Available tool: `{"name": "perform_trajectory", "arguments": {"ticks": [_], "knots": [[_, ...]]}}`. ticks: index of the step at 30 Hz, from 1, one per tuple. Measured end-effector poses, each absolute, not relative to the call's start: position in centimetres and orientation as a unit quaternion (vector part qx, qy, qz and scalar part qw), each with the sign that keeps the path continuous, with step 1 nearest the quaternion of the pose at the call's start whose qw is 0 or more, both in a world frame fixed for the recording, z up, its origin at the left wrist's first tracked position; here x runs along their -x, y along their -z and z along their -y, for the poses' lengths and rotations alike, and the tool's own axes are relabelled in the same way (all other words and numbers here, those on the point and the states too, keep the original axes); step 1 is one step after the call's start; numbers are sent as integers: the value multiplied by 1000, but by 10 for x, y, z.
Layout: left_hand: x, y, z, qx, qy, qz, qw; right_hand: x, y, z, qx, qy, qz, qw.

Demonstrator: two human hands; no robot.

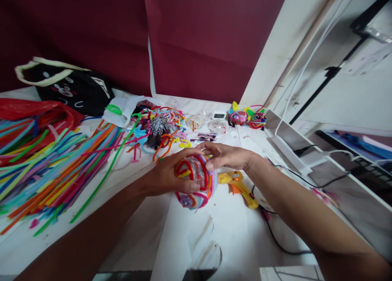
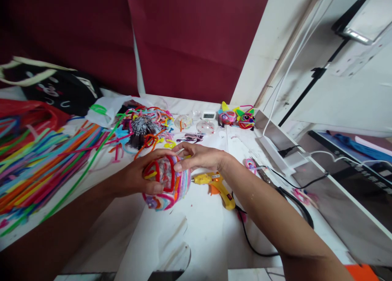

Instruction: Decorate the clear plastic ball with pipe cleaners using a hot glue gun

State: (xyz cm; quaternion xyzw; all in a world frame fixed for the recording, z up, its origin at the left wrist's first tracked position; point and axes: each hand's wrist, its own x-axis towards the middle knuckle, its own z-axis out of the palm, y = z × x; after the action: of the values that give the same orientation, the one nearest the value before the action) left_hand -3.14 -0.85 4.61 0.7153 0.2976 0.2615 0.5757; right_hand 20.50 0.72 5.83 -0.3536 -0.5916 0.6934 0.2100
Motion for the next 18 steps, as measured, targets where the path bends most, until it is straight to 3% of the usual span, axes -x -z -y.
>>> {"name": "perform_trajectory", "arguments": {"ticks": [18], "knots": [[32, -46, 5, -697, -262, -284, 604, -211, -64, -1, 367, -688, 575, 248]]}}
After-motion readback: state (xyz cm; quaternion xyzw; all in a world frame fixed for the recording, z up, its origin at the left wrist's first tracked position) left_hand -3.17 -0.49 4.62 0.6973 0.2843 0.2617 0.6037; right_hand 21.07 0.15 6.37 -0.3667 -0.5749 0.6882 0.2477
